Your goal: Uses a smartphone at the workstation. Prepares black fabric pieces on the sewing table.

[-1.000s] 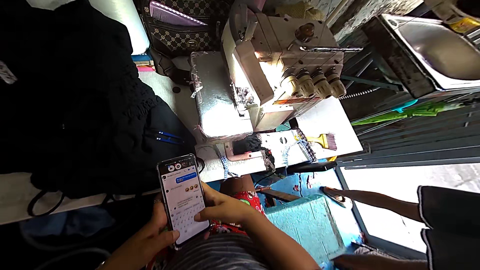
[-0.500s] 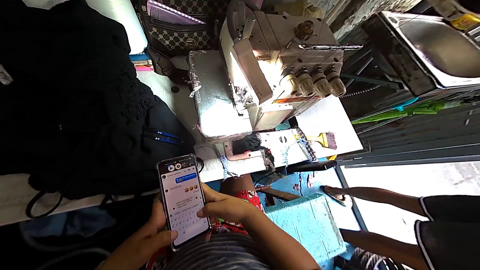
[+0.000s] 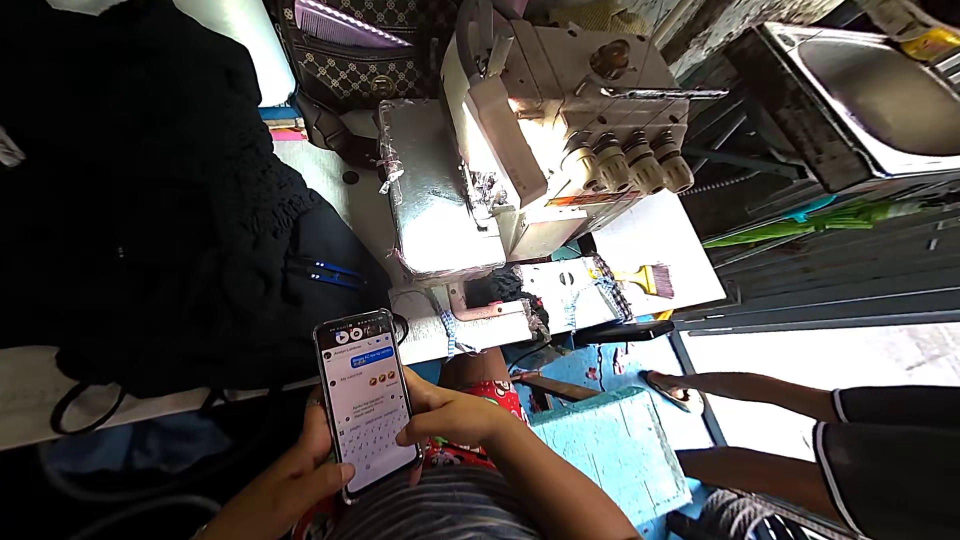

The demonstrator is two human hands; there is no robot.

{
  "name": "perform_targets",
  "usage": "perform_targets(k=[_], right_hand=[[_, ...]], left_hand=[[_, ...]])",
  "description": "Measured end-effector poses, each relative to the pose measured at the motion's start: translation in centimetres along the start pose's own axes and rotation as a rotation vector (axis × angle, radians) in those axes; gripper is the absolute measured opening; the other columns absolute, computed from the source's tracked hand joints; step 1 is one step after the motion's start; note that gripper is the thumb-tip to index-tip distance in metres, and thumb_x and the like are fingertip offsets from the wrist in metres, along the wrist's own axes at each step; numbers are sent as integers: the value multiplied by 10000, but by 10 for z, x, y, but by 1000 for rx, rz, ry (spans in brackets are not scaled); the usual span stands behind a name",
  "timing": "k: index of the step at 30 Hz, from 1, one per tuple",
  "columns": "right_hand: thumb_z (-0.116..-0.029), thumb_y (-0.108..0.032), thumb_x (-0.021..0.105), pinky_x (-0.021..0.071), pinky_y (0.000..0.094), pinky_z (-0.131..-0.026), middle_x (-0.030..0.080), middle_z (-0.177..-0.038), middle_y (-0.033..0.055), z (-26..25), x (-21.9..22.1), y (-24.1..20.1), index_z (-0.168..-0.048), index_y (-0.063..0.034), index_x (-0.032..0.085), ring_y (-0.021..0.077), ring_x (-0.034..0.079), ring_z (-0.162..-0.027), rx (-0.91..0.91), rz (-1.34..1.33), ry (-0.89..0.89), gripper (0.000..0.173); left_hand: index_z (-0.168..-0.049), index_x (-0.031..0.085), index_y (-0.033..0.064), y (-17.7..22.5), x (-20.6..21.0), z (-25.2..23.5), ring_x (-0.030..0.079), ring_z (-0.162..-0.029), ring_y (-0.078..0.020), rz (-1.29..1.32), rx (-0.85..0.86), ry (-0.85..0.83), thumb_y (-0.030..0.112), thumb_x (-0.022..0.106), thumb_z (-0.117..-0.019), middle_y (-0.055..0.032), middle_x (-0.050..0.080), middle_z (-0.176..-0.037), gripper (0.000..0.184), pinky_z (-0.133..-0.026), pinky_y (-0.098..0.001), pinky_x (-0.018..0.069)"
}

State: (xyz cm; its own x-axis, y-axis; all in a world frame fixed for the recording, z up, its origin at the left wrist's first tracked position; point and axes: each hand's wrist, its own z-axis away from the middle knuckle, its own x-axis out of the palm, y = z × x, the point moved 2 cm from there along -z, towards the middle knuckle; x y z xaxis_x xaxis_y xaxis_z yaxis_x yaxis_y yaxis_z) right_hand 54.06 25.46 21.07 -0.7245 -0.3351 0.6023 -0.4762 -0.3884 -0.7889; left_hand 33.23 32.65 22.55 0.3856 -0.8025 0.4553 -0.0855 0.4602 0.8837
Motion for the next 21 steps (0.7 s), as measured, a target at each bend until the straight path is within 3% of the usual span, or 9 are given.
perform_targets(k=[6, 10, 14, 16, 18, 21], right_hand=[[-941, 3, 438, 605, 290, -649, 593, -1267, 27, -1, 0, 0, -1499, -121, 180, 113, 687, -1024, 4, -2, 5, 628], [-962, 8, 486, 608, 269, -685, 604, -1239, 15, -1, 4, -3, -1481, -89, 203, 87, 682, -1025, -12, 22, 44, 600], [-983, 8, 489, 600, 264, -806, 589, -1252, 5, -3, 4, -4, -1481, -56, 194, 59, 659, -1077, -44, 38, 55, 582], [-1003, -2, 483, 610, 274, -806, 595, -1255, 32, -4, 5, -5, -1500, -28, 188, 70, 670, -1061, -52, 64, 85, 579], [-1014, 3, 482, 593, 275, -871, 580, -1282, 50, -4, 6, -7, -1513, 8, 179, 63, 654, -1089, -64, 90, 95, 584], [-952, 42, 522, 614, 264, -784, 597, -1257, 20, -3, 5, -5, -1482, -36, 179, 71, 675, -1064, -53, 61, 56, 637]], left_hand=[[-1561, 84, 240, 2, 1, 1, 563, -1326, -90, -11, -28, 13, 117, 610, -971, 95, 511, -1510, 801, -1111, -305, 487], [-1561, 82, 234, 3, 4, 2, 555, -1326, -67, -55, -26, 28, 92, 589, -964, 115, 502, -1510, 796, -1108, -290, 487], [-1547, 88, 218, 4, 6, 2, 569, -1309, -60, -82, -40, 39, 75, 589, -956, 112, 519, -1492, 789, -1098, -288, 497], [-1565, 42, 210, 4, 6, 2, 548, -1333, -62, -119, -29, 39, 92, 593, -958, 105, 494, -1516, 828, -1113, -294, 487], [-1567, 53, 228, 4, 7, 2, 540, -1344, -67, -145, -18, 53, 103, 602, -957, 110, 490, -1522, 829, -1120, -300, 481], [-1559, 74, 226, 2, 5, 2, 539, -1342, -60, -132, -28, 54, 105, 607, -954, 119, 495, -1515, 815, -1123, -294, 475]])
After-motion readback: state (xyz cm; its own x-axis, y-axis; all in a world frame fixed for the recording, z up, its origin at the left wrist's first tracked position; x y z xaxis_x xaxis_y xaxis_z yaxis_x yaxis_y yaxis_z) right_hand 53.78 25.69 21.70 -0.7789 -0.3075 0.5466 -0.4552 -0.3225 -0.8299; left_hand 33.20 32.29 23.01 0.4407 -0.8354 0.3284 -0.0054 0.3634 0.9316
